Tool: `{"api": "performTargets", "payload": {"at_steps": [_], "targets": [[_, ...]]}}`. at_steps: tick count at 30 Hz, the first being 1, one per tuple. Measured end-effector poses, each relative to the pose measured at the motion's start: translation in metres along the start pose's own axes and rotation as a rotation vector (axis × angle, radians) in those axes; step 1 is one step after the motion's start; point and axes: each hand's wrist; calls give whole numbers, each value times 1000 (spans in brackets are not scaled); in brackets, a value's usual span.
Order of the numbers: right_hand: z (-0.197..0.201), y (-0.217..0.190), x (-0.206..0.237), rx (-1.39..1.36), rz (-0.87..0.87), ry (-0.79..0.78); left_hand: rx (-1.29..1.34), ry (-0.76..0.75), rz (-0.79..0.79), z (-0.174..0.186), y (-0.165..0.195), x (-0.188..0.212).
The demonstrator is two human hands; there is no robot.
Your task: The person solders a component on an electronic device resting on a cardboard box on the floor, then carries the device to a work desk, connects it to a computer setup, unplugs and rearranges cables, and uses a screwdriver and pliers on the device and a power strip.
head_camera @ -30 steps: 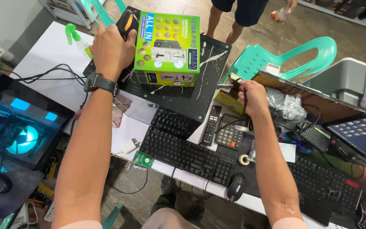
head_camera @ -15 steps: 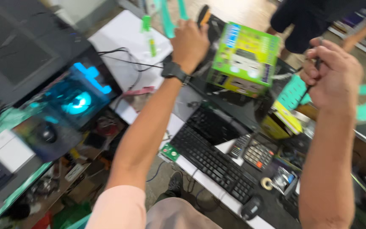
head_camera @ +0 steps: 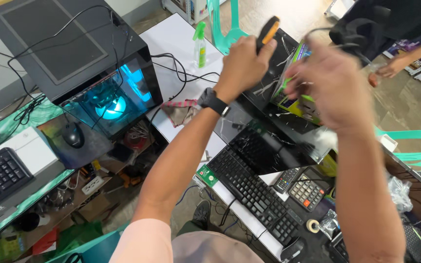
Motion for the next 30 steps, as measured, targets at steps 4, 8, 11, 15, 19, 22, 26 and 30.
{"api": "performTargets", "payload": {"at_steps": [4,8,11,15,19,22,26,30], "targets": [[-28,20,1,942,-60,113,141,-124,188,28,-16,-6],[-33,28,8,923,183,182,111,-163,134,54,-23,3],[-32,35,22,1028,265,172,171,-252,246,68,-24,24],[-29,45,39,1069,351,160,194,-244,211,82,-25,48],[-31,51,54,1068,356,192,129,-226,287,87,-21,81],[-33,49,70,961,348,272,256,-255,282,89,-14,104],[-35,38,82,713,274,172,445,-232,164,87,5,112],[-37,20,81,502,211,-22,465,-201,-21,73,32,92]]}}
Point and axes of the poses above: each hand's wrist, its own x-axis away from the middle knuckle, its own z-axis out of the back of the hand, y = z × x, and after that the axes turned 1 degree about -x, right-handed
